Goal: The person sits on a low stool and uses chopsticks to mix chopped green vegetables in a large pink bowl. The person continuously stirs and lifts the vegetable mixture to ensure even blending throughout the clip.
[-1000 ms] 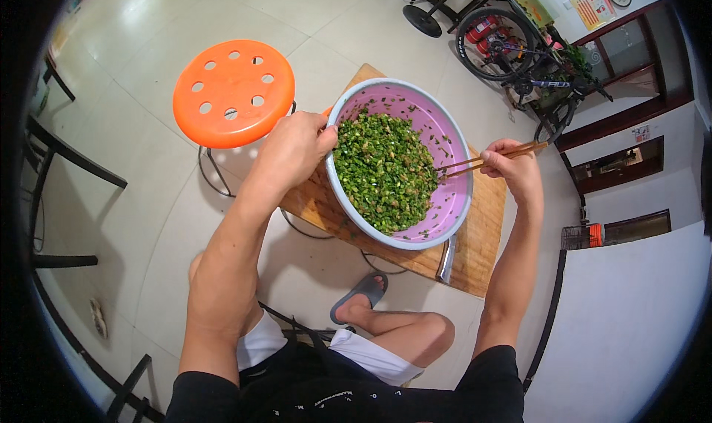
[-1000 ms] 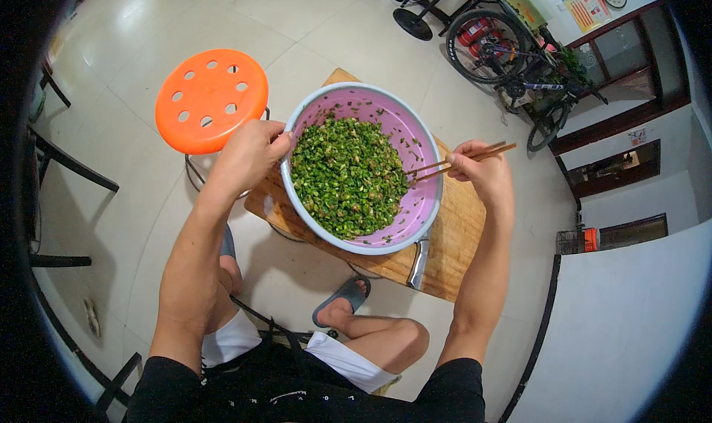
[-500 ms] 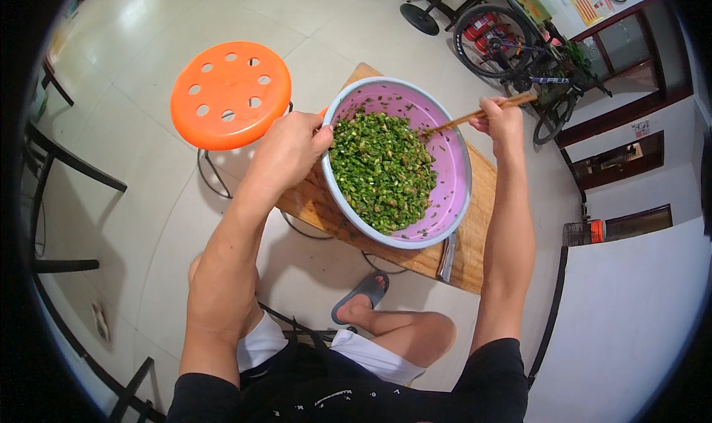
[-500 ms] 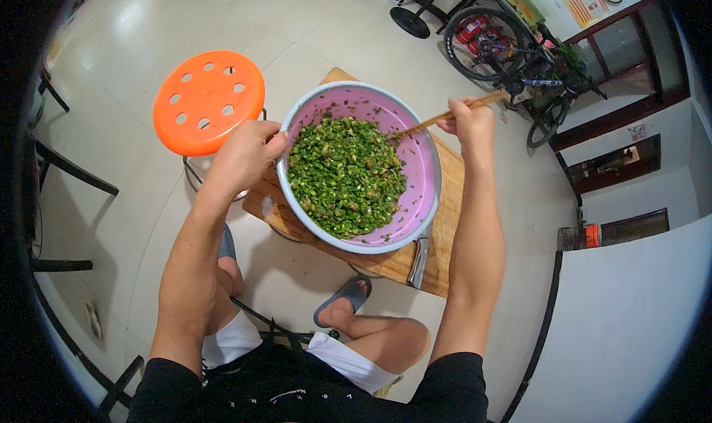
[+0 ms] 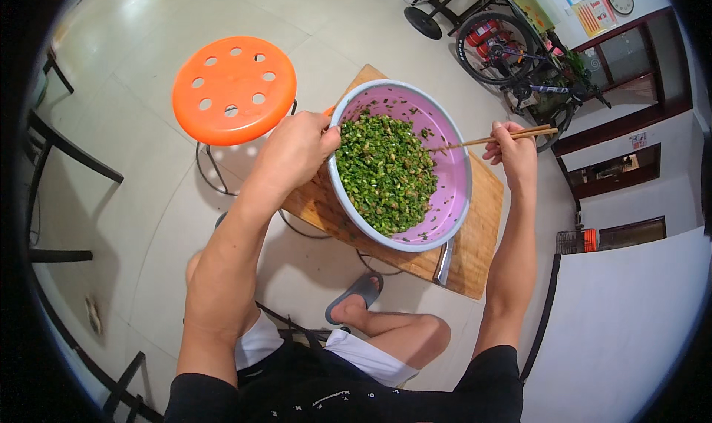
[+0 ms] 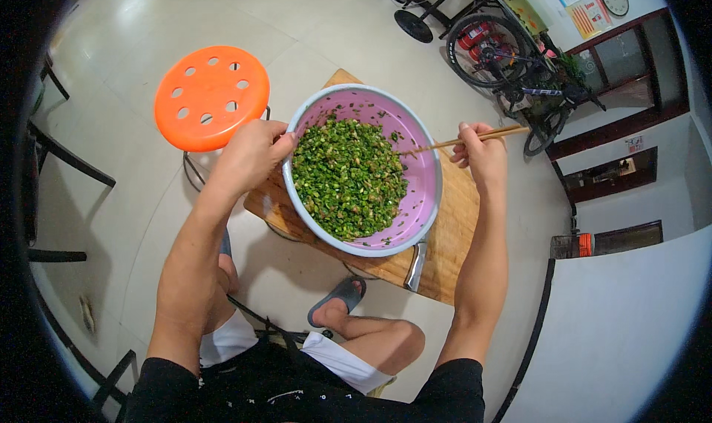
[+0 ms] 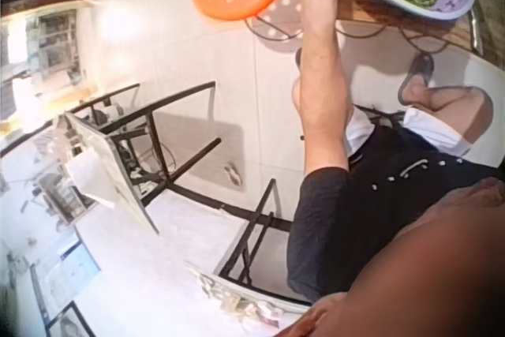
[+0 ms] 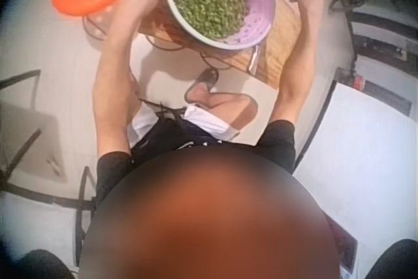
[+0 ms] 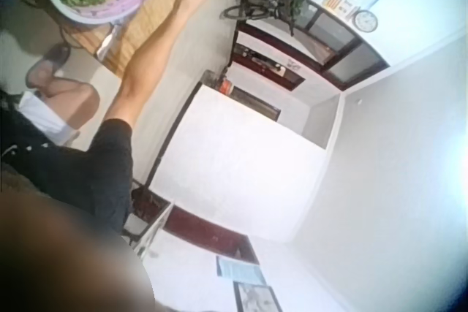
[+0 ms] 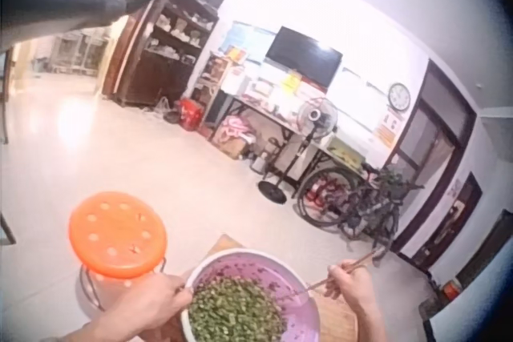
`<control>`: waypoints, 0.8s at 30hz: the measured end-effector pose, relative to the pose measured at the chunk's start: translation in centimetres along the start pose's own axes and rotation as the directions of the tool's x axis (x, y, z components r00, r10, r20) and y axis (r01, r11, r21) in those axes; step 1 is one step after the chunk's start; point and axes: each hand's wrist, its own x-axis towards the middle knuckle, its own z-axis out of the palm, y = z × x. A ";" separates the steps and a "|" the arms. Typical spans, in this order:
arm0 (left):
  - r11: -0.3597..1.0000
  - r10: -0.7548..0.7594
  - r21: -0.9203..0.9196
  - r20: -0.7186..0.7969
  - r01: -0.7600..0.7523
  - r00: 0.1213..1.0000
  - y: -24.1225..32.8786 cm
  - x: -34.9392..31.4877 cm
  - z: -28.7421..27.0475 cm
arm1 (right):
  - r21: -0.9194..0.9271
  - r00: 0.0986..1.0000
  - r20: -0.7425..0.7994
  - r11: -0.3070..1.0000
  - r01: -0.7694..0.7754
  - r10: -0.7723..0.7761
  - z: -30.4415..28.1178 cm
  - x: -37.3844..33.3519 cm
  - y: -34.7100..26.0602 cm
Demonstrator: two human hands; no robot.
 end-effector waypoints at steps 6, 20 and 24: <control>1.000 -0.027 -0.013 -0.004 0.027 1.000 0.6 -0.2 -0.3 | 0.018 0.998 -0.052 0.999 -0.035 0.036 0.4 3.6 2.6; 1.000 -0.020 -0.022 0.028 0.021 0.999 0.4 0.0 -0.5 | 0.071 0.972 0.161 0.985 0.160 -0.169 9.0 7.8 -0.9; 0.999 -0.035 -0.003 0.026 0.036 0.999 0.6 -0.1 -0.6 | -0.059 0.988 0.120 0.993 0.101 -0.093 8.9 6.3 -1.1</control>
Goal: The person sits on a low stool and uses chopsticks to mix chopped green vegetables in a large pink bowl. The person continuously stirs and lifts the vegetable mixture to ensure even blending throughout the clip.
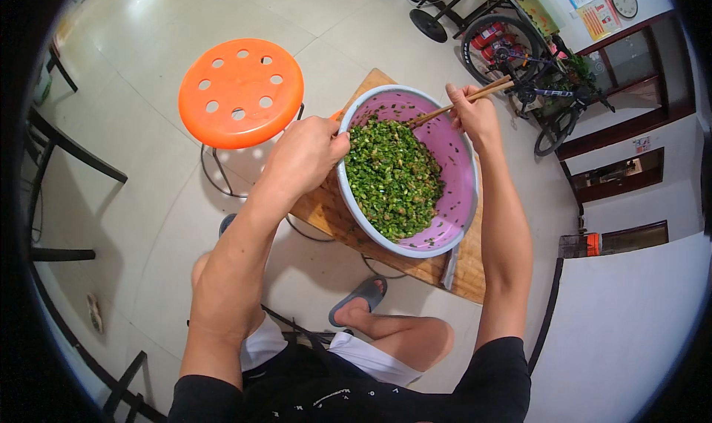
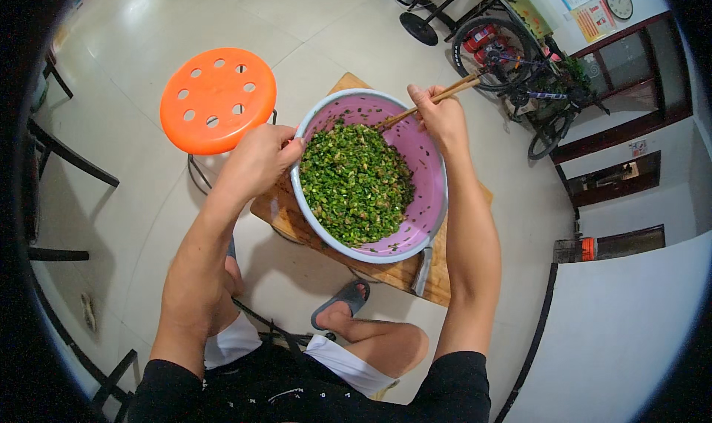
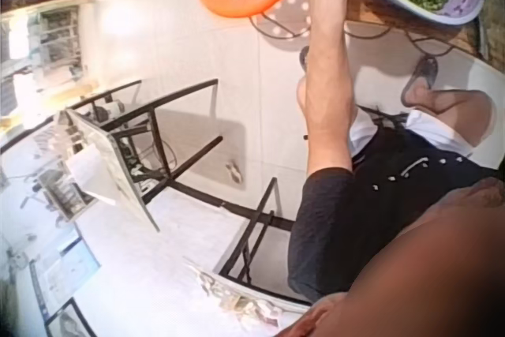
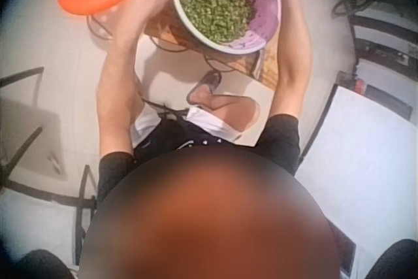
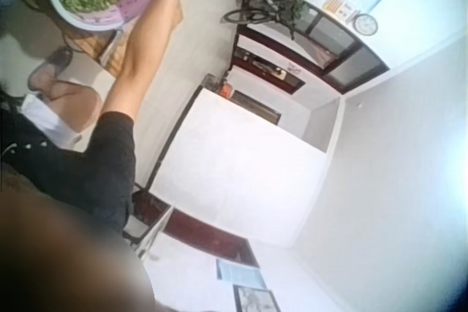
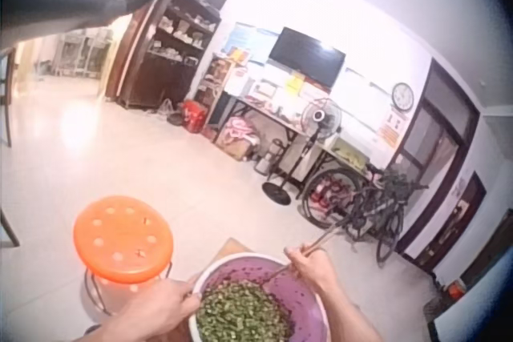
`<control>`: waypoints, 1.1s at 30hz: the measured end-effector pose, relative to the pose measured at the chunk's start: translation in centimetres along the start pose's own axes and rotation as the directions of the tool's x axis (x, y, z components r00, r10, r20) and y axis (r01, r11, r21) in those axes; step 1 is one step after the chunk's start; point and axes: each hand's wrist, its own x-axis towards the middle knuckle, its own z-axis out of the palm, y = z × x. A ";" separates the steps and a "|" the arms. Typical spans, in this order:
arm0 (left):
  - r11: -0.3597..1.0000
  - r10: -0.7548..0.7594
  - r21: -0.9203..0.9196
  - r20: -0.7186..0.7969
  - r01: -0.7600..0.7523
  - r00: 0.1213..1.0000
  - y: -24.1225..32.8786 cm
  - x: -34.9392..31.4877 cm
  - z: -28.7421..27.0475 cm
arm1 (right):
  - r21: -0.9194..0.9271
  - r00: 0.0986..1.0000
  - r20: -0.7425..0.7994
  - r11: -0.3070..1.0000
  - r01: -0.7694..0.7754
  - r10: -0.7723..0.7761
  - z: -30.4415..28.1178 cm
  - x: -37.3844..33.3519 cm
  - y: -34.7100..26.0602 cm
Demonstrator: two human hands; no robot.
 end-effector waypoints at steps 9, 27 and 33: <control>1.000 0.014 -0.007 -0.017 -0.014 1.000 0.0 -0.1 0.1 | 0.153 0.997 -0.046 0.986 -0.061 0.069 -4.8 -2.3 0.0; 0.999 0.041 0.003 -0.023 -0.040 0.999 -0.1 0.1 0.3 | 0.109 0.997 -0.072 0.994 -0.012 0.020 2.1 3.9 -2.2; 0.998 0.053 -0.012 -0.025 -0.054 0.998 -0.7 -0.1 0.3 | 0.103 0.994 0.052 0.990 0.095 -0.101 4.9 3.1 -5.2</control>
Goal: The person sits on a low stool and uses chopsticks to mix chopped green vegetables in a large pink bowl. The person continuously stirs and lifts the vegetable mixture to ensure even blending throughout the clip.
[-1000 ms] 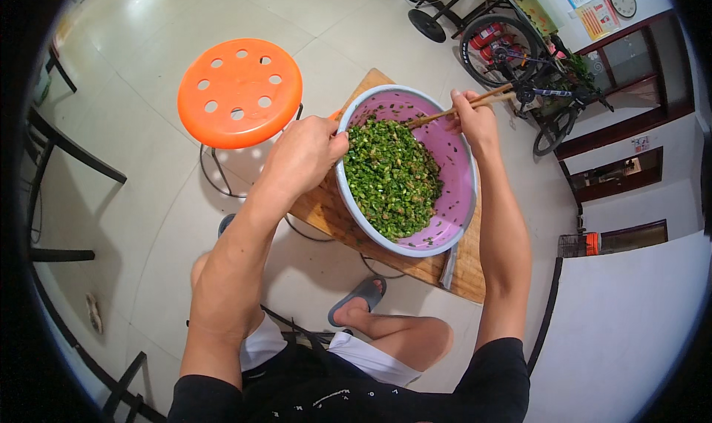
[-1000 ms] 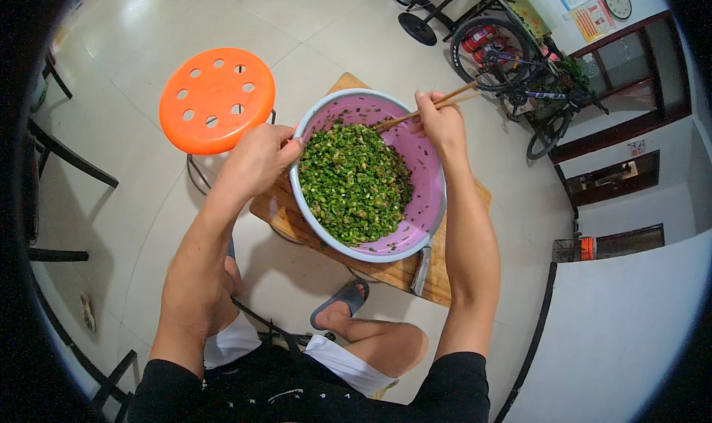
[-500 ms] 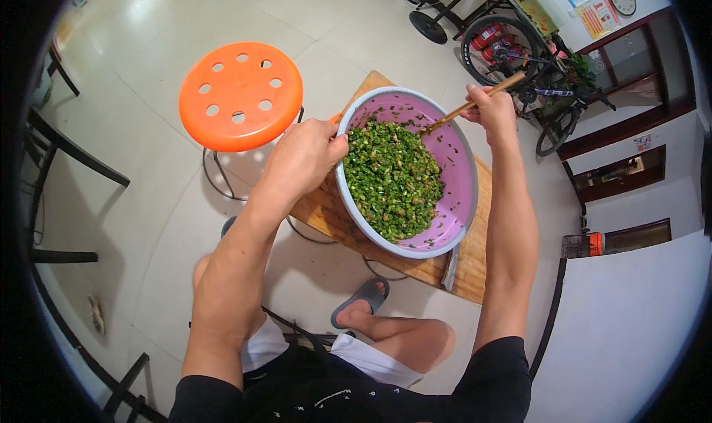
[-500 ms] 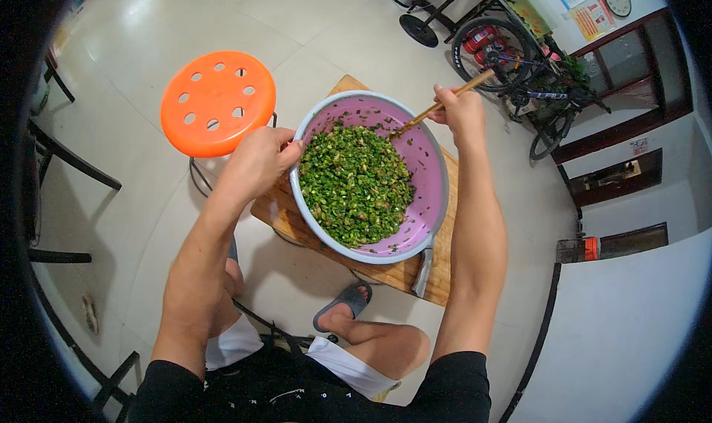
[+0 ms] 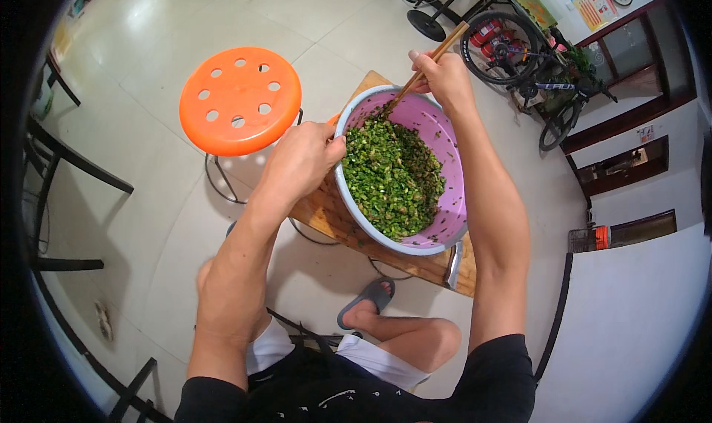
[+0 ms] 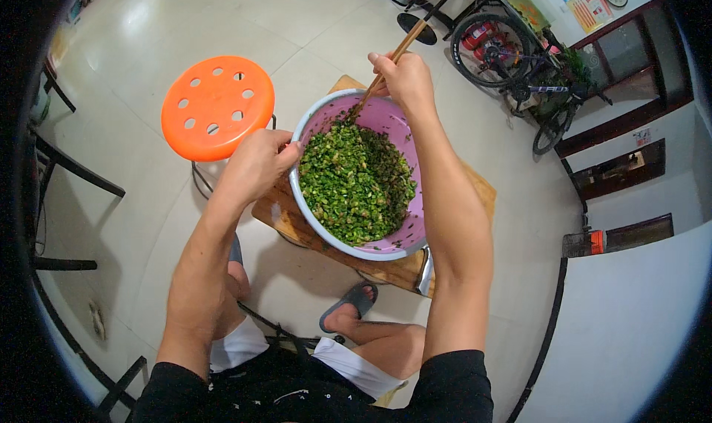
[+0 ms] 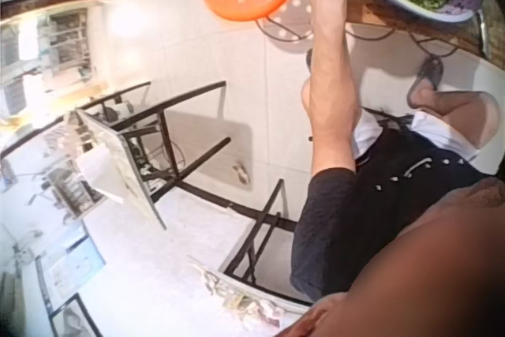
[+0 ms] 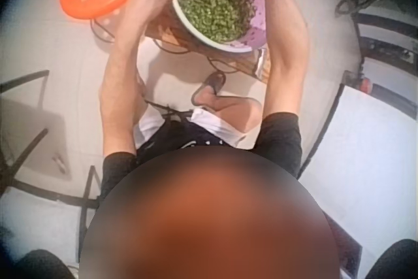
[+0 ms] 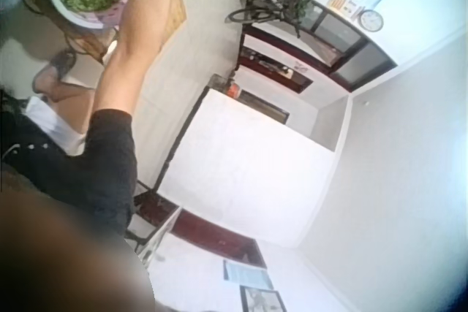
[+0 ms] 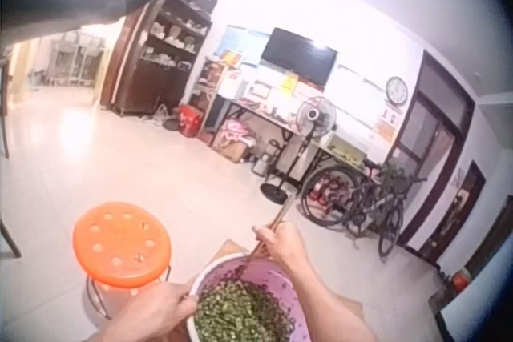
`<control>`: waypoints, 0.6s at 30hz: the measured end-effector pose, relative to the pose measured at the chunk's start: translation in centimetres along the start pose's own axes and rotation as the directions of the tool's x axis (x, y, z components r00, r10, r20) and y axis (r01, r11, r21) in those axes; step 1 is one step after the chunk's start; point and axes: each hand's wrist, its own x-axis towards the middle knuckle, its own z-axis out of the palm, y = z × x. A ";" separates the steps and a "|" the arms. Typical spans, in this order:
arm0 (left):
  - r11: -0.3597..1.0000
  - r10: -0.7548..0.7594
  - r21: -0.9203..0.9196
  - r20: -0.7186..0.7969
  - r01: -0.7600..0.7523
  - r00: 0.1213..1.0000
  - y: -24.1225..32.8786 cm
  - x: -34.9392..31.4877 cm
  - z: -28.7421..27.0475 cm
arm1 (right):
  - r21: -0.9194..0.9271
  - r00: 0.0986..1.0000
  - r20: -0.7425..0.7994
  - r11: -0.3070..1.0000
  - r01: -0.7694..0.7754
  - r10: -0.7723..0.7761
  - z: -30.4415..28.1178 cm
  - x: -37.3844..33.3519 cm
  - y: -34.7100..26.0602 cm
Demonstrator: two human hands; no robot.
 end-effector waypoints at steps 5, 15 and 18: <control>1.000 0.001 -0.009 -0.006 -0.001 1.000 0.0 0.0 0.2 | -0.254 0.997 0.050 0.966 -0.037 0.052 -2.5 -0.9 0.7; 0.999 0.022 -0.044 0.008 -0.022 1.000 0.0 -0.2 0.5 | -0.027 0.997 0.021 0.997 -0.078 0.079 -3.8 -0.1 0.9; 0.996 -0.018 -0.086 0.117 0.028 0.993 -0.6 0.0 0.2 | -0.099 0.997 0.016 0.993 -0.070 0.072 -1.8 0.8 0.0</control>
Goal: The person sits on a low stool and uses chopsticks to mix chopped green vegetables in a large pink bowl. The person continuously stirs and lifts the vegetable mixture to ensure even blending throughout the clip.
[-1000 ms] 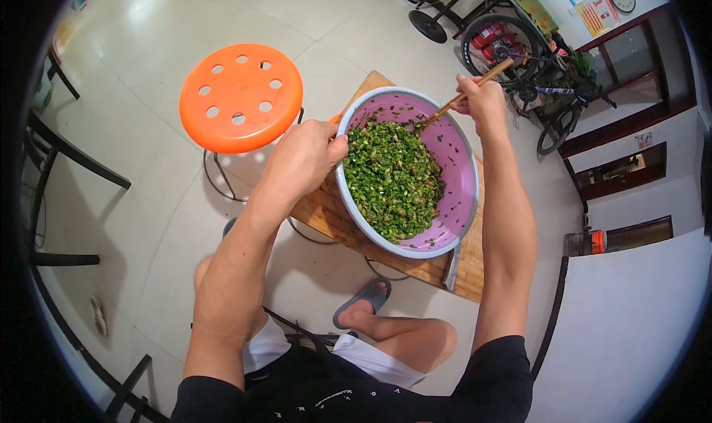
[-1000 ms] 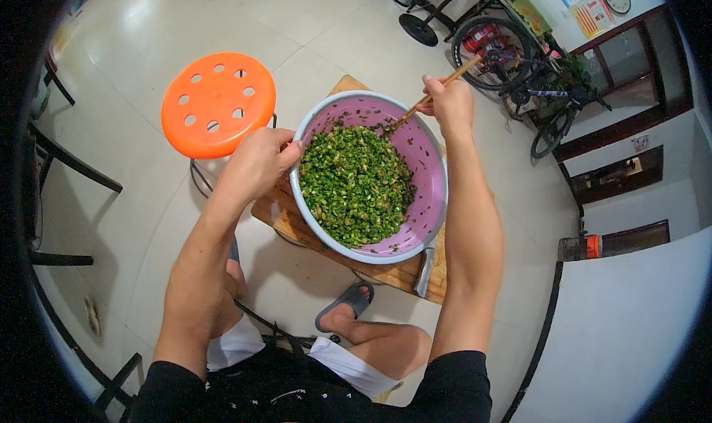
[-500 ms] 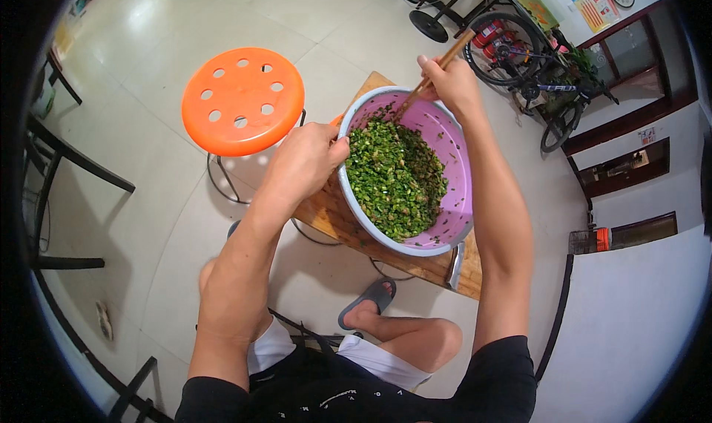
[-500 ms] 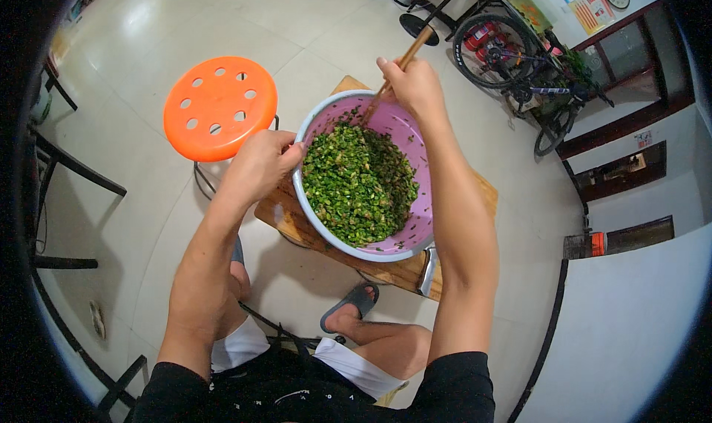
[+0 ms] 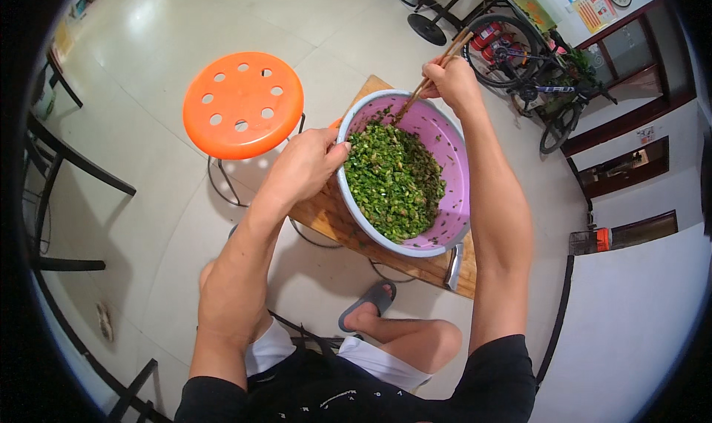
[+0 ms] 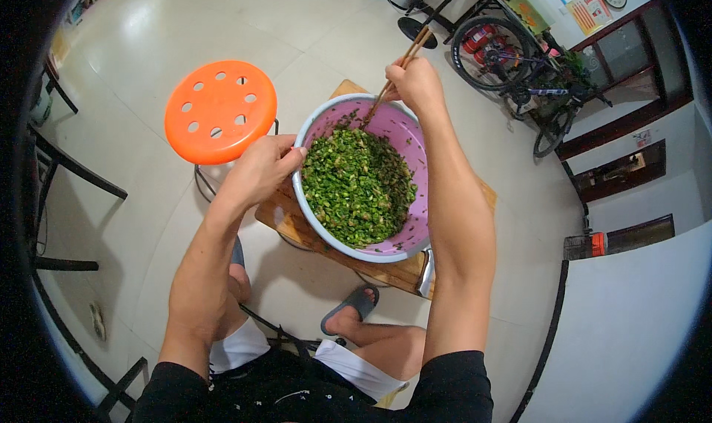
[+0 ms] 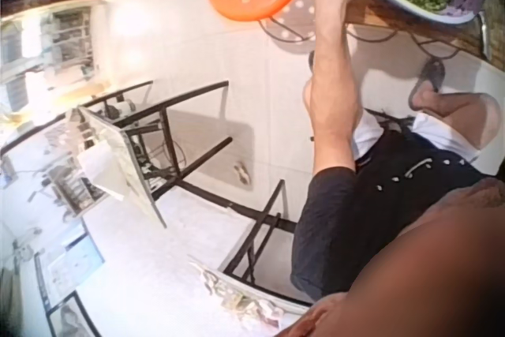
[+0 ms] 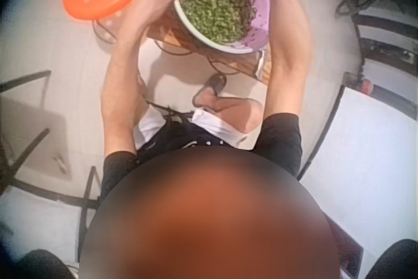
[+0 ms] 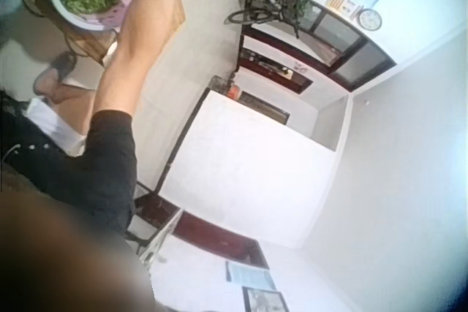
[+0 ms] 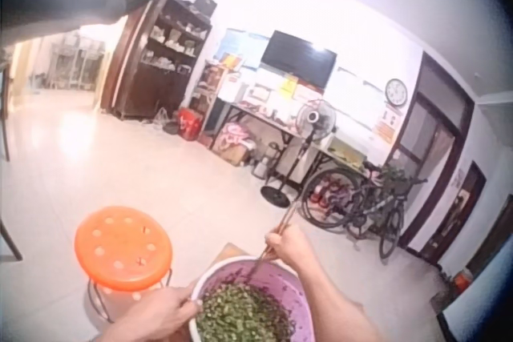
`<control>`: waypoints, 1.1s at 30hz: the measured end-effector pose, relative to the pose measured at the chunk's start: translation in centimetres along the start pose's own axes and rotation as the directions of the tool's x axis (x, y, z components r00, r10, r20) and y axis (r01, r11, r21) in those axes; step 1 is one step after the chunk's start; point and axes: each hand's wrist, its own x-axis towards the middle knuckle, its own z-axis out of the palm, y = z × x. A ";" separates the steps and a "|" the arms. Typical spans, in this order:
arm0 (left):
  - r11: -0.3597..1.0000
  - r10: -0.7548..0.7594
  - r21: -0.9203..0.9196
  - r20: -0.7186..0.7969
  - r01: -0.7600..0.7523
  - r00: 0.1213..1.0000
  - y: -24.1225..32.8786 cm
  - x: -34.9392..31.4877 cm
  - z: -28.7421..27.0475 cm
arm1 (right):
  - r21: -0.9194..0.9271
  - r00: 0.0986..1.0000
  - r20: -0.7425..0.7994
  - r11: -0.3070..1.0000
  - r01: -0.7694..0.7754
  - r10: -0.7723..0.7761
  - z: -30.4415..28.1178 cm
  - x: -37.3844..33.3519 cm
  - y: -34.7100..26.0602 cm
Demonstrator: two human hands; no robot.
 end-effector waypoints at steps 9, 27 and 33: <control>0.993 0.057 -0.104 0.030 -0.053 0.998 -0.4 -0.1 0.0 | -0.003 0.976 0.121 0.984 0.181 -0.179 2.7 -1.3 -3.7; 0.949 0.050 -0.315 0.085 -0.020 0.995 -0.3 -1.0 -0.2 | -0.299 0.861 0.209 0.808 0.508 -0.464 4.3 -6.9 -6.7; 0.932 0.014 -0.358 0.167 0.048 0.986 -1.0 -1.0 -0.5 | -0.135 0.783 0.372 0.806 0.576 -0.498 5.8 -9.8 -8.6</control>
